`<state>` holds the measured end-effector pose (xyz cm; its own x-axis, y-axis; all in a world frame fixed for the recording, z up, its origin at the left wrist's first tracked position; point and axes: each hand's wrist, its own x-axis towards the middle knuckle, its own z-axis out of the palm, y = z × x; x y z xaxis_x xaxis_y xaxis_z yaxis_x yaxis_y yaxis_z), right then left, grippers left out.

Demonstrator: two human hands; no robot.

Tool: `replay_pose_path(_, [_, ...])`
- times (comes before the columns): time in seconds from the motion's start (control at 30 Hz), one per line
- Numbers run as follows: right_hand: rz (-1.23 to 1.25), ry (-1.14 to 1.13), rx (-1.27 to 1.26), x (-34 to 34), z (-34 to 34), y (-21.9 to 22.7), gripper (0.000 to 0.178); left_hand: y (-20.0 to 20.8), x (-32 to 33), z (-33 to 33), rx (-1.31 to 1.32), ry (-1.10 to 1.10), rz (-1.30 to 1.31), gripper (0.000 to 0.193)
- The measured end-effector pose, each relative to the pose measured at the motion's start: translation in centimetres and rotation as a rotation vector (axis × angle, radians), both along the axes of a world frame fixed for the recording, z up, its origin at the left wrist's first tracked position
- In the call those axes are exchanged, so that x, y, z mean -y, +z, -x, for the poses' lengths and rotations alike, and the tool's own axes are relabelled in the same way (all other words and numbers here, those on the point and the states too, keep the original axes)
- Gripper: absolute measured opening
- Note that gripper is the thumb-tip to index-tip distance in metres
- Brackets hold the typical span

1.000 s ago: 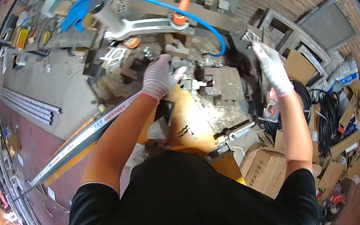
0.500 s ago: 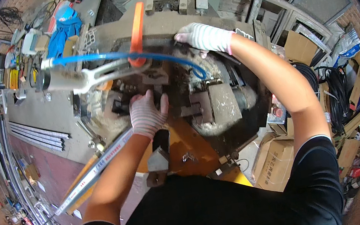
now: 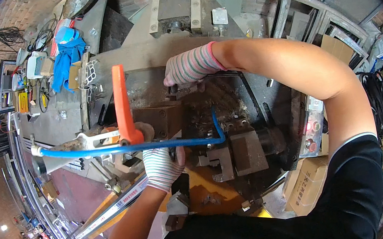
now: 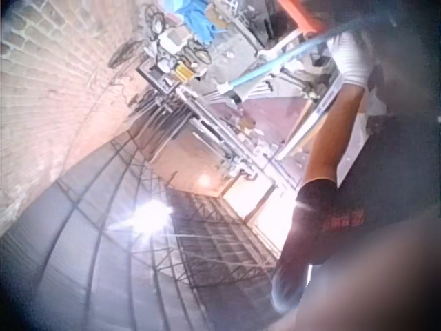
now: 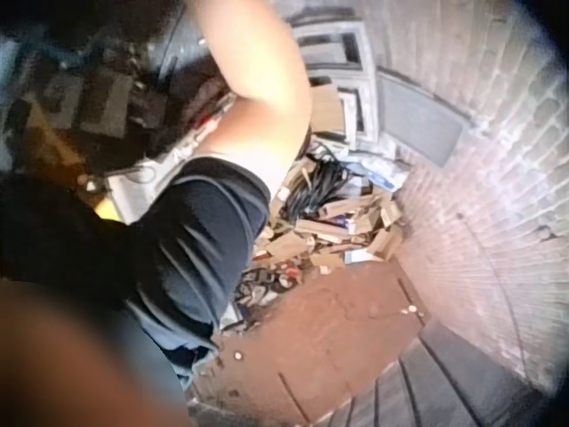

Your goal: The person picks up a long metal profile, carries it to a cutting machine, and secures it in the clamp. They then operate the machine to cut the profile and remove the cut piece.

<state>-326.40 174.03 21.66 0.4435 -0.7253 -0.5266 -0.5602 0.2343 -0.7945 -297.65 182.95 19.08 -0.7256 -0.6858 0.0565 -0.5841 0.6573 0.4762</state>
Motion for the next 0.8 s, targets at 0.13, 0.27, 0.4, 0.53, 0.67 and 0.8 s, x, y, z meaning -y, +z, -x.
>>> replay_pose_path(0.13, [-0.018, 0.069, 0.011, 0.1, -0.5, -0.9, 0.034, 0.4, -0.2, 0.2, 0.094, -0.043, 0.023, 0.034])
replay_pose_path(0.27, [-0.188, -0.122, 0.233, 0.3, -0.3, -1.6, 0.035, 0.3, -0.3, 0.0, 0.086, 0.005, -0.121, 0.030])
replay_pose_path(0.4, [-0.256, -0.068, 0.163, 0.5, -0.3, -2.3, 0.032, 0.2, -0.4, -0.1, 0.124, -0.006, -0.016, 0.032])
replay_pose_path(0.53, [-0.086, 0.039, 0.248, 0.9, -0.8, -3.3, 0.026, 0.2, -0.4, 0.0, 0.051, -0.033, -0.077, 0.028])
replay_pose_path(0.67, [0.398, 0.465, -0.040, 1.5, -1.0, -3.0, 0.026, 0.2, -0.1, -0.1, 0.072, -0.139, 0.145, 0.020])
replay_pose_path(0.8, [-0.063, -0.008, -0.062, -0.1, -1.4, -1.1, 0.041, -0.5, -0.3, -0.3, -0.023, -0.051, 0.174, 0.020])
